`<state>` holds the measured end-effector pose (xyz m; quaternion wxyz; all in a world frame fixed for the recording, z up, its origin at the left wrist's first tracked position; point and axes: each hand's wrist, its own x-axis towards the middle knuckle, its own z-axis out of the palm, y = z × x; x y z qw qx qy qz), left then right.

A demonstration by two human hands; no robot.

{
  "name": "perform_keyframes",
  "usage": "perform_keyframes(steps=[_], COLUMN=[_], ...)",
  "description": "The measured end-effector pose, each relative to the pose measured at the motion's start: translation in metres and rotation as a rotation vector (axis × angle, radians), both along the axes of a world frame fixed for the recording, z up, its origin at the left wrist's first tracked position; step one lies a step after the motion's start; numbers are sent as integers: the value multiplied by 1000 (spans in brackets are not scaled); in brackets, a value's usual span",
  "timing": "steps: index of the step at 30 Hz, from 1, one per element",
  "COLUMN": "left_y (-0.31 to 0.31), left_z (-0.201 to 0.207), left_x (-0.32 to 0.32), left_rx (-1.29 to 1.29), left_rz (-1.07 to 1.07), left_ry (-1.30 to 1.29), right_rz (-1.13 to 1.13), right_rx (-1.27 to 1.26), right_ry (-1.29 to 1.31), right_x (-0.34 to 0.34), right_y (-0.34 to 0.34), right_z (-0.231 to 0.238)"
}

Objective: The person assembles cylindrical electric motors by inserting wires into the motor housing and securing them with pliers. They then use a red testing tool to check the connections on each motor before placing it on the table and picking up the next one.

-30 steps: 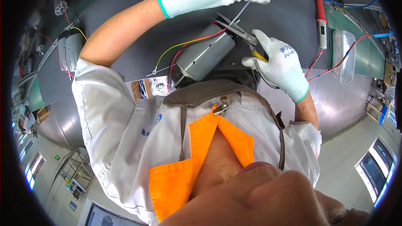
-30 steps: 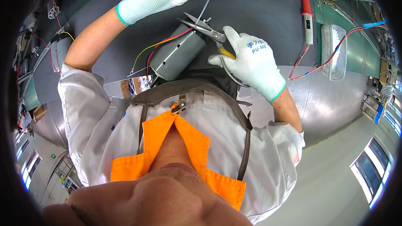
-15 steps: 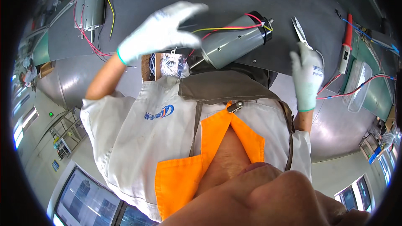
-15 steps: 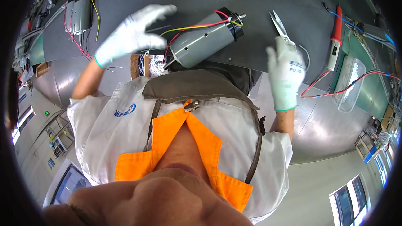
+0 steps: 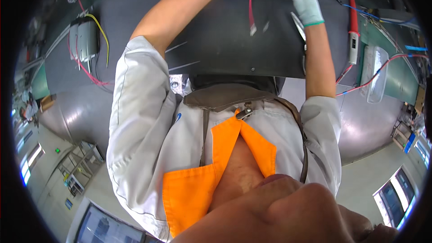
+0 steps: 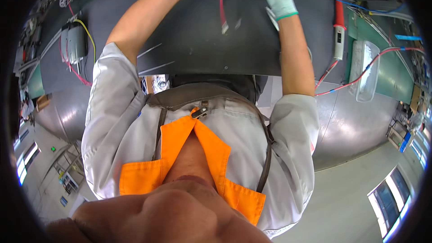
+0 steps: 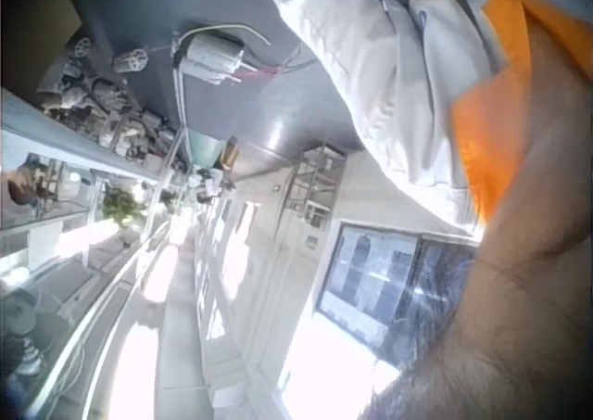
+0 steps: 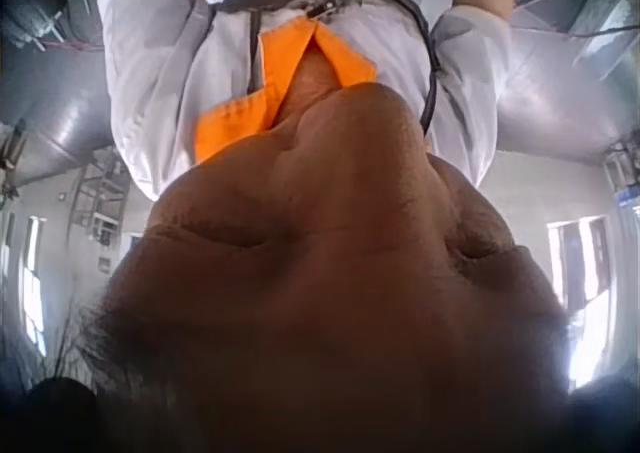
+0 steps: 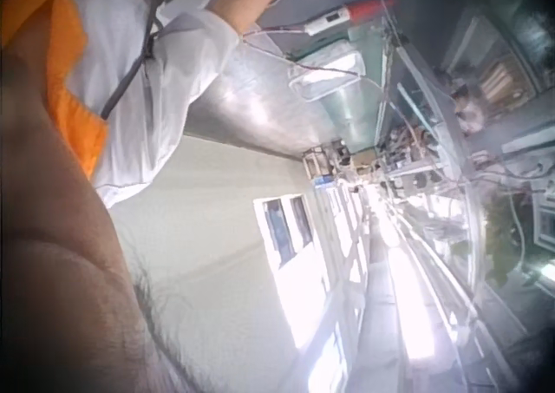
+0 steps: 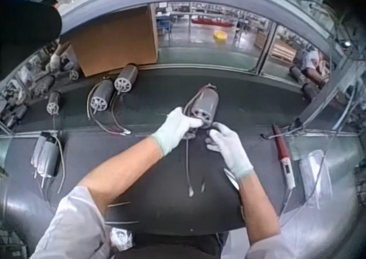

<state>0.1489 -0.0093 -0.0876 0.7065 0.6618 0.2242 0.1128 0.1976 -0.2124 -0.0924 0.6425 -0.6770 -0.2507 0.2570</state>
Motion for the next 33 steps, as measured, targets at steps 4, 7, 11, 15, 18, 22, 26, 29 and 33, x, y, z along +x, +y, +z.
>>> perform_keyframes(steps=[4,7,11,15,18,22,26,29,33], left_y=[41,19,-1,7,7,16,5,2,-8], left_z=[-39,-16,-12,-12,2,-1,10,1,-4], left_x=[-5,-57,-93,-81,-71,-61,-57,-54,-42], left_rx=[-302,-293,-419,-610,-553,-559,-606,-642,-659], left_rz=[-98,-127,-186,-349,-342,-314,-219,-205,-135], left_ry=[-116,-100,-26,-137,-116,-143,-164,-257,-271], right_rz=[-85,-395,-770,-211,69,557,250,207,190], right_rx=[12,42,140,251,-318,-334,23,275,457], right_ry=[-53,-2,-34,121,-73,210,109,80,114], right_x=[-5,14,71,131,38,-51,-72,-61,-45], right_y=[-10,-82,-138,-141,-78,-37,-27,-6,16], right_z=[-5,-6,3,-8,39,9,12,26,13])
